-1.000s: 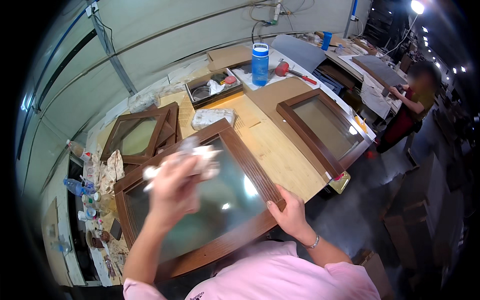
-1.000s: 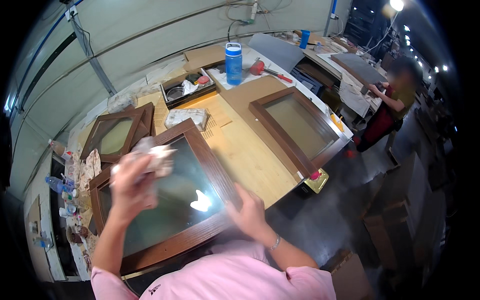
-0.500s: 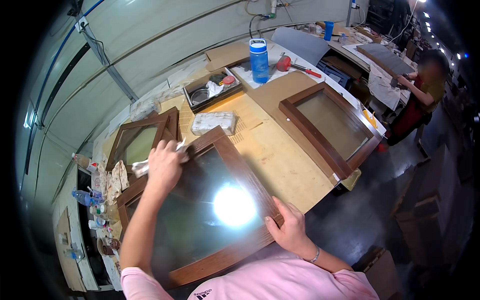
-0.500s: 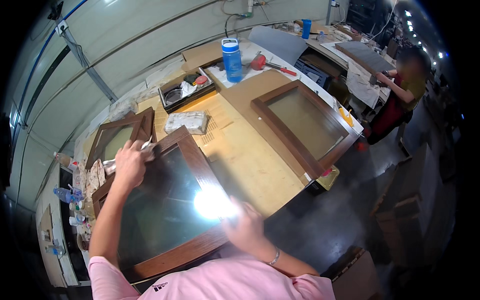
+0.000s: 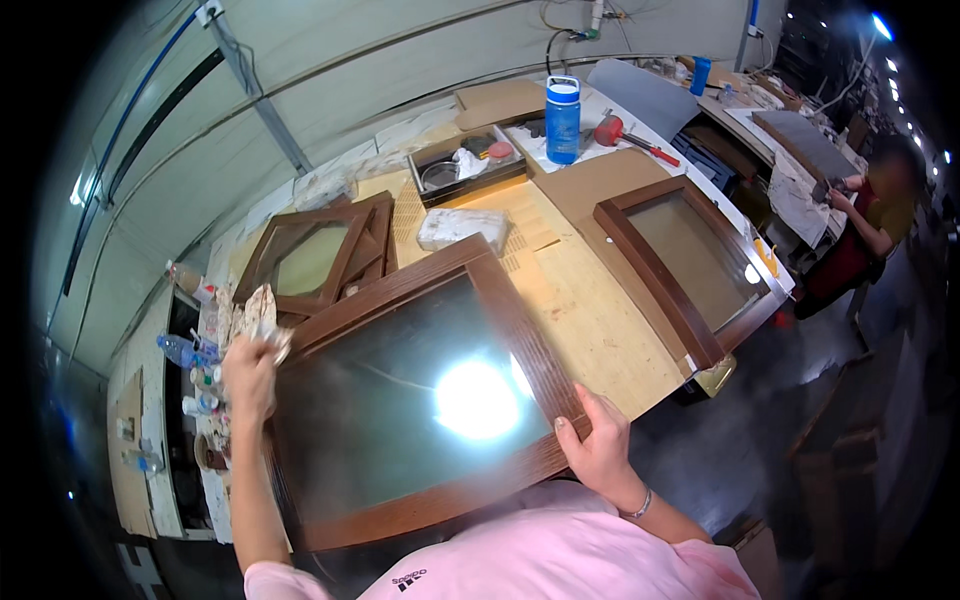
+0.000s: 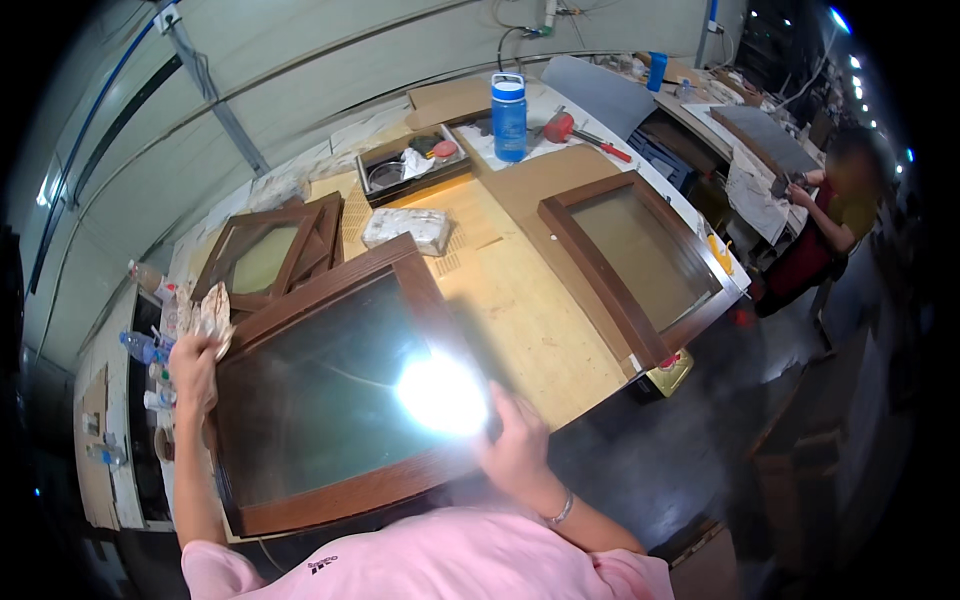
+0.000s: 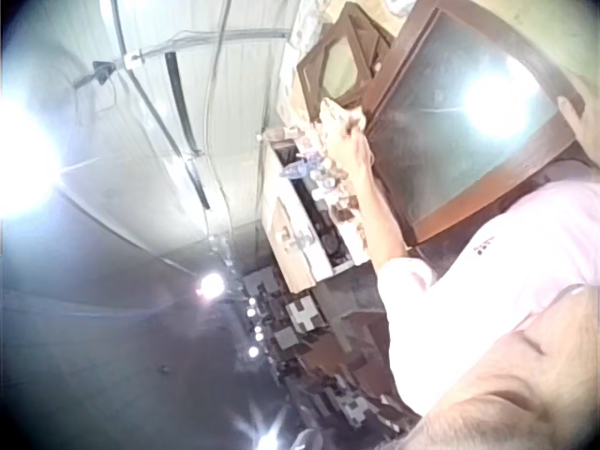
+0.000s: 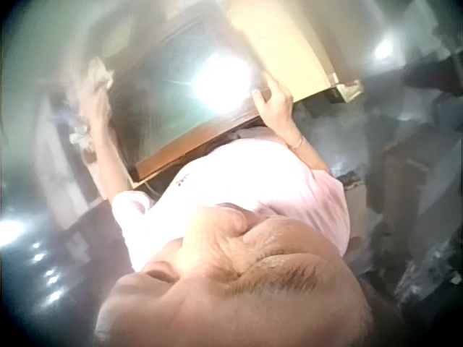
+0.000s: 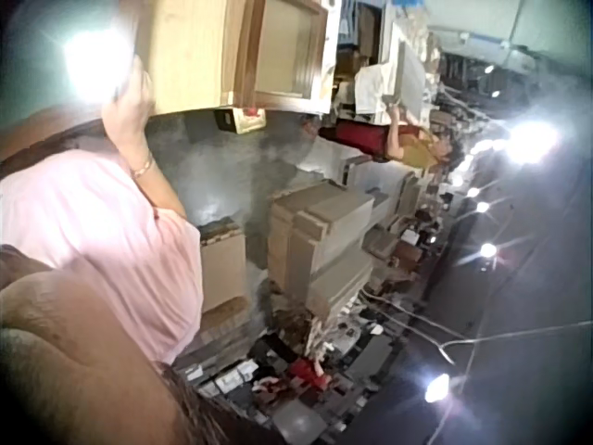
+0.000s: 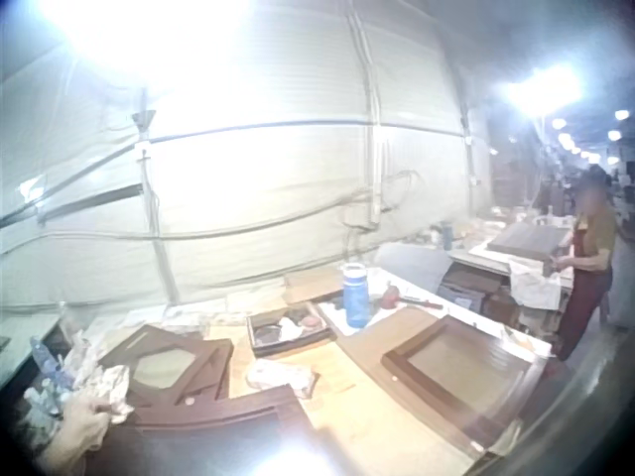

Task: The person cleans and inspects wooden cabinet doors with glass panels using a cloth. They wipe the wooden frames and the glass surfaces of several panels one at a time on a workbench, applying a liquid from a bottle to the cloth.

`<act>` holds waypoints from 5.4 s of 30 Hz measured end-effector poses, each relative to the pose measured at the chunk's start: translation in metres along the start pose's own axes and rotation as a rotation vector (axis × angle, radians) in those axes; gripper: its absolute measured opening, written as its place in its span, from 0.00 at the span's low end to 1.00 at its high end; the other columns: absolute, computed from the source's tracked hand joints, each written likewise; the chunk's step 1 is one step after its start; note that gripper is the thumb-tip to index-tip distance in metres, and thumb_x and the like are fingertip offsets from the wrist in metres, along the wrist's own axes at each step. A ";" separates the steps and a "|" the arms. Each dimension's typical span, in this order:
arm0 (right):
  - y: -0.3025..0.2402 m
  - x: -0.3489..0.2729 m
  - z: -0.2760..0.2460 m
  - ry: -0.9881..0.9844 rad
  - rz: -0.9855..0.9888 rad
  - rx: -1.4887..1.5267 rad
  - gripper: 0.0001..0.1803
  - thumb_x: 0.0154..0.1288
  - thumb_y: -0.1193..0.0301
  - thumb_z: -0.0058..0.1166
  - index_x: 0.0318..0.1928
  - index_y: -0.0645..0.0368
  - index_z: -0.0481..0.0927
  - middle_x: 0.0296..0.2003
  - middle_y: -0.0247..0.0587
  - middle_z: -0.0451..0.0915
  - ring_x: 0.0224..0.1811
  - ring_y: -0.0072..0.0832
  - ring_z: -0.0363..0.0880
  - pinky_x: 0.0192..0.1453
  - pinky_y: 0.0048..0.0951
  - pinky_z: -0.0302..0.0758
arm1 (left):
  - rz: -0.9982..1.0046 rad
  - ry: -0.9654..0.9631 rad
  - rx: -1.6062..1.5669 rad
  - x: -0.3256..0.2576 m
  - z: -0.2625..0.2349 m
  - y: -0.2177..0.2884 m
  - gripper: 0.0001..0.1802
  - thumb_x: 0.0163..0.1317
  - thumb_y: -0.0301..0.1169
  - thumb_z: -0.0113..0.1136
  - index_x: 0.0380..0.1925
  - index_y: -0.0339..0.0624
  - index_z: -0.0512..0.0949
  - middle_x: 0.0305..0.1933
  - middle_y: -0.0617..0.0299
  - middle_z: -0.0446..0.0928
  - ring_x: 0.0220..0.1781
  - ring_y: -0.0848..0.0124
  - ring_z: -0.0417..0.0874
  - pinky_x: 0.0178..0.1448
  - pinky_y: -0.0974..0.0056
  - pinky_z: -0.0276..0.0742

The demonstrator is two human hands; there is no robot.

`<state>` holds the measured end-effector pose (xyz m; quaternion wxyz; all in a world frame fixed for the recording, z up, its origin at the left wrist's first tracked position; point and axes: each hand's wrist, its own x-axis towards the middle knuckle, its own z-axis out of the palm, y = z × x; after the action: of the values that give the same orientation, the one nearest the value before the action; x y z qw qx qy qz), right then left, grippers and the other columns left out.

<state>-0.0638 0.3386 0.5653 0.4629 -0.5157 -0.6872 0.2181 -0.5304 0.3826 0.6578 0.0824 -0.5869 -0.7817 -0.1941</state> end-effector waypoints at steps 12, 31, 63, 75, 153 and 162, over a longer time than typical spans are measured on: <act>0.003 -0.002 -0.002 -0.009 0.009 -0.028 0.26 0.58 0.71 0.60 0.54 0.77 0.77 0.40 0.63 0.82 0.42 0.52 0.82 0.49 0.44 0.78 | 0.237 -0.079 -0.085 -0.024 0.042 0.033 0.13 0.55 0.25 0.60 0.39 0.50 0.88 0.45 0.60 0.83 0.48 0.58 0.80 0.51 0.56 0.78; 0.010 -0.003 0.003 0.011 0.017 -0.005 0.26 0.57 0.71 0.60 0.53 0.76 0.77 0.41 0.64 0.82 0.44 0.53 0.82 0.52 0.45 0.77 | 0.161 -0.180 -0.156 0.031 0.069 0.061 0.32 0.49 0.41 0.73 0.53 0.34 0.80 0.46 0.44 0.82 0.47 0.49 0.83 0.55 0.52 0.77; 0.013 -0.012 0.013 0.073 0.021 0.037 0.27 0.59 0.70 0.58 0.57 0.73 0.74 0.44 0.60 0.81 0.46 0.51 0.80 0.52 0.45 0.76 | 0.583 -0.172 0.183 0.080 0.109 0.015 0.15 0.40 0.22 0.63 0.33 0.31 0.79 0.37 0.40 0.76 0.45 0.42 0.75 0.52 0.45 0.73; 0.008 -0.005 0.023 -0.034 0.068 0.011 0.29 0.54 0.75 0.57 0.58 0.70 0.74 0.42 0.61 0.80 0.44 0.54 0.80 0.49 0.47 0.76 | 0.372 -0.439 0.147 0.082 0.081 0.022 0.13 0.38 0.22 0.67 0.28 0.31 0.80 0.36 0.39 0.77 0.47 0.40 0.76 0.50 0.45 0.73; -0.131 0.185 0.089 -0.899 -0.427 0.202 0.10 0.58 0.74 0.57 0.40 0.66 0.81 0.24 0.47 0.78 0.29 0.33 0.78 0.36 0.35 0.74 | 0.239 0.185 -0.807 -0.134 -0.081 0.111 0.19 0.52 0.25 0.70 0.47 0.37 0.83 0.47 0.55 0.83 0.50 0.66 0.83 0.55 0.64 0.76; -0.110 0.208 0.050 -0.742 -0.211 0.715 0.01 0.64 0.79 0.54 0.36 0.63 0.79 0.33 0.30 0.79 0.35 0.15 0.77 0.39 0.19 0.75 | 0.569 -0.133 -0.720 -0.170 -0.085 0.141 0.14 0.53 0.25 0.70 0.42 0.42 0.85 0.26 0.56 0.82 0.25 0.66 0.83 0.31 0.65 0.78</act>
<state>-0.1708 0.4956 0.7122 0.3550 -0.1415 -0.7357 0.5592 -0.3548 0.2312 0.7039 -0.1269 -0.7805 -0.4760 -0.3849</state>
